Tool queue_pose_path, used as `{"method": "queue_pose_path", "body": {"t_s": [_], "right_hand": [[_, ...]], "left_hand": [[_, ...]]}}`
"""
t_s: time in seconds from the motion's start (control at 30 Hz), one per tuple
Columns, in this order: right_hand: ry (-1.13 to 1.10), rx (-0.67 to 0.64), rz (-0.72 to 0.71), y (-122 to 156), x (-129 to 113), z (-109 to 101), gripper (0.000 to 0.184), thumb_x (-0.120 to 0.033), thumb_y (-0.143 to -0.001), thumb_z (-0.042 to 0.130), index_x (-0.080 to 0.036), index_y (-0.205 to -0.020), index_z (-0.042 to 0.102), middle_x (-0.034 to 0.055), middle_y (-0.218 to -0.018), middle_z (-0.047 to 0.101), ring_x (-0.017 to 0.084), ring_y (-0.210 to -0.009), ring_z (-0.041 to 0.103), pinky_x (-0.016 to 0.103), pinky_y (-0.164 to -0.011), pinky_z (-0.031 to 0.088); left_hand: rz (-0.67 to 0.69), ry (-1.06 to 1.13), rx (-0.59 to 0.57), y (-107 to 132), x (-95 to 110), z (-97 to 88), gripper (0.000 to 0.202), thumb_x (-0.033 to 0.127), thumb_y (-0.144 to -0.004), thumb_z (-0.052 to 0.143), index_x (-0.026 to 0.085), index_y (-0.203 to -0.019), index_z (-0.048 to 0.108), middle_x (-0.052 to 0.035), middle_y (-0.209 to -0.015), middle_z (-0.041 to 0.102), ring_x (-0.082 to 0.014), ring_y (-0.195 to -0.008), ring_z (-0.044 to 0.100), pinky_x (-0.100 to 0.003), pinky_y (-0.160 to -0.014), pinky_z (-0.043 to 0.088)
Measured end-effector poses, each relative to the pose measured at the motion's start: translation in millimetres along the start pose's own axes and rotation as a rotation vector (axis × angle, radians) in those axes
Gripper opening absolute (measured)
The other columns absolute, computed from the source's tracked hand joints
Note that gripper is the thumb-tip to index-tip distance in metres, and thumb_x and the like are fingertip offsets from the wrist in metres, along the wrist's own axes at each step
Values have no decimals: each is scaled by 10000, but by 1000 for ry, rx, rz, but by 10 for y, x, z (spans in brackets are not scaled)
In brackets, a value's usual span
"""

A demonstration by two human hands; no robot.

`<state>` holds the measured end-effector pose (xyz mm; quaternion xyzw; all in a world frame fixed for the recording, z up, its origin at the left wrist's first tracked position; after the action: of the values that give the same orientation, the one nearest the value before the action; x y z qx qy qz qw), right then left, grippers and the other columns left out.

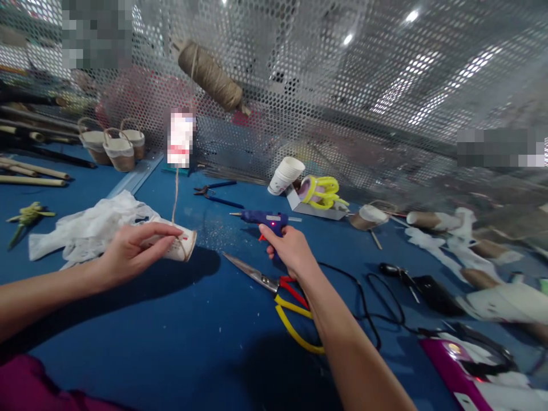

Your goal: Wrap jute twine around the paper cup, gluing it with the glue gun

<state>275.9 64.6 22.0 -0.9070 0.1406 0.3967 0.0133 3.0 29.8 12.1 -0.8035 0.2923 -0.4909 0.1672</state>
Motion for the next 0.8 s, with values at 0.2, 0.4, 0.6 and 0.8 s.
{"method": "queue_pose_path", "body": {"t_s": [0.2,0.4,0.6,0.8], "right_hand": [[268,91,-105,-264,18,61,358,-395,-716,575,-219,-455,405,66,-497,512,249,-617,575,383,-593,429],[301,-15,-370,73,-423,180,232,-352,-791,499,-173,-698,614,112,-906,616,259,-967,543,402,-858,388],[-183,-609,-560,565,-936,583,257,-361,-811,503,-154,-916,615,48,-936,641,156,-854,585,290,-779,451],[-413,-476,-489,596,-898,568,145,-297,-747,605,-152,-737,616,-8,-701,606,98,-633,542,241,-632,439]], "left_hand": [[69,2,-16,24,27,27,180,164,-815,500,88,-909,634,-94,-799,717,-128,-643,670,-190,-562,528],[163,-16,-39,55,110,49,167,138,-813,505,92,-914,630,-74,-744,712,-102,-592,653,-156,-543,509],[175,-20,-96,91,142,68,160,127,-816,487,112,-883,632,-29,-657,688,-78,-505,597,-143,-492,469],[22,99,-88,81,136,52,189,161,-818,493,106,-963,601,-61,-782,700,-104,-603,627,-168,-544,492]]}}
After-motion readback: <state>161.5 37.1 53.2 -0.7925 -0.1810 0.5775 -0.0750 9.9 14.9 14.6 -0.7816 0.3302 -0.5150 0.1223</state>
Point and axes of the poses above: each hand's wrist, its own y-axis away from the middle knuckle, its own z-axis out of the palm, x = y × z, the point moved 2 cm from there along -y, towards the middle knuckle
